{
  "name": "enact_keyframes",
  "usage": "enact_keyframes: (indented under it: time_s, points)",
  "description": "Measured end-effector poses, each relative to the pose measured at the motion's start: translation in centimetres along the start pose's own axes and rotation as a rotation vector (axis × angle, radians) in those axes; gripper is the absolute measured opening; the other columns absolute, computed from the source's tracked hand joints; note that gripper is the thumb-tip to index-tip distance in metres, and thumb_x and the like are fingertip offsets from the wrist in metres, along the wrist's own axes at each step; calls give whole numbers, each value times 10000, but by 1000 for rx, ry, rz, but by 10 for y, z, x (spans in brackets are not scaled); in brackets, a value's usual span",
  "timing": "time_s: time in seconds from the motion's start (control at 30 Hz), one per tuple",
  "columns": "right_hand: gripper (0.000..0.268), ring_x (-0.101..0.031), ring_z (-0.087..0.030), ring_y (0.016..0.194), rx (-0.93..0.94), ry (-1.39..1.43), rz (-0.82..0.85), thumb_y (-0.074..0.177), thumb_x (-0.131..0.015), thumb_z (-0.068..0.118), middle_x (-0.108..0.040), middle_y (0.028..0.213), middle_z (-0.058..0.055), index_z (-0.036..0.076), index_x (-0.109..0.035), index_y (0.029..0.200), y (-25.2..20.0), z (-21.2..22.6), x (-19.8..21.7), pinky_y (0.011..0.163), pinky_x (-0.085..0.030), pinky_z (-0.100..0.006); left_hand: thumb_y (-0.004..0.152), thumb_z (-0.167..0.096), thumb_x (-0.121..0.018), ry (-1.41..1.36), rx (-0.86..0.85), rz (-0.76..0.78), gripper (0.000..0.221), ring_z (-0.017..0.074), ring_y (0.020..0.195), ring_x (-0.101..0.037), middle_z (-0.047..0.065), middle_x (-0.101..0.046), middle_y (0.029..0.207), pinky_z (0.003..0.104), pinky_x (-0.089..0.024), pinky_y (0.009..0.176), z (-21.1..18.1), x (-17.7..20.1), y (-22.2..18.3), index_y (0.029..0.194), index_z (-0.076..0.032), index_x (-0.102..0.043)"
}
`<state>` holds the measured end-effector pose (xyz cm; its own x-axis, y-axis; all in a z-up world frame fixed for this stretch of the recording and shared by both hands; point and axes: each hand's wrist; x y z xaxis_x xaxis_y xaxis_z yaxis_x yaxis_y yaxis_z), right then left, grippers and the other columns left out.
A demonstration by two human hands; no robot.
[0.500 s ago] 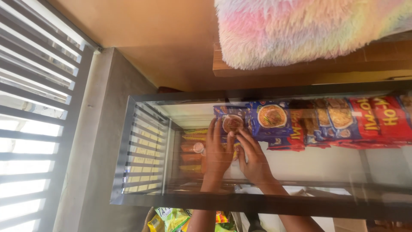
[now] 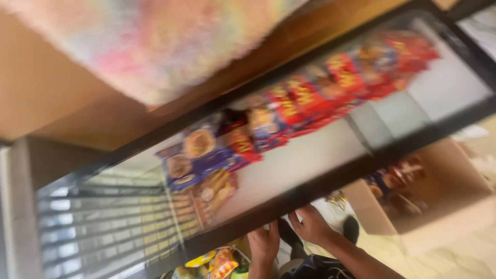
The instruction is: Organizing various snack packets and instant noodle cups in a display case and a storage box.
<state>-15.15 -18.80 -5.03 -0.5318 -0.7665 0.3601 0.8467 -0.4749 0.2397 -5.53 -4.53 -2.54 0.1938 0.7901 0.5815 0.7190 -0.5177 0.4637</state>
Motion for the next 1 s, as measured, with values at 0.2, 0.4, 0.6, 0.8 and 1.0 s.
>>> enact_keyframes:
  time_s: [0.2, 0.4, 0.6, 0.8, 1.0]
  points:
    - [261, -744, -274, 1089, -242, -36, -233, 909, -603, -43, -746, 1181, -106, 76, -690, 1125, -81, -51, 129, 901, -595, -346, 989, -142, -640, -411, 378, 592, 184, 213, 674, -698, 146, -742, 912, 351, -553, 574, -109, -108, 2, 1107, -13, -699]
    - [234, -761, -263, 1037, -754, 11, -408, 934, -617, 43, -759, 1096, -119, 50, -690, 1156, -187, -186, 223, 836, -613, -355, 1063, -200, -629, -878, 723, 767, 264, 154, 880, -666, 83, -715, 1036, 295, -540, 773, -106, -314, -125, 1227, 7, -641]
    - [310, -716, -239, 1108, -1192, 36, -322, 976, -628, 205, -759, 1175, -123, 103, -691, 1262, -216, -294, 268, 918, -562, -363, 1056, -265, -629, -920, 1364, 702, 389, 169, 964, -596, 107, -583, 1139, 355, -518, 877, -51, -481, -228, 1370, -37, -610]
    - [421, -706, -326, 1120, -1097, 19, -238, 899, -689, 213, -732, 1199, -171, 92, -674, 1302, -201, -376, 249, 939, -567, -400, 1030, -306, -525, -888, 1521, 513, 295, 122, 1060, -634, -7, -682, 1184, 332, -473, 996, -27, -556, -230, 1270, -174, -635]
    - [739, -542, -440, 1250, -1074, -151, -160, 847, -745, 308, -553, 1391, -249, 43, -447, 1469, -218, -446, 201, 1008, -432, -534, 1051, -437, -413, -554, 1684, 524, 440, 160, 933, -617, 43, -705, 1019, 306, -469, 900, 0, -588, -230, 952, -137, -719]
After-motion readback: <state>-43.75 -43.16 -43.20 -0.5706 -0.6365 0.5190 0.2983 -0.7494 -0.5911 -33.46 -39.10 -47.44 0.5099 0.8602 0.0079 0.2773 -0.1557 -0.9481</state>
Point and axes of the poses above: each hand's wrist, its own y-axis towards the middle knuckle, its own x-axis out of the back of the hand, z = x × y
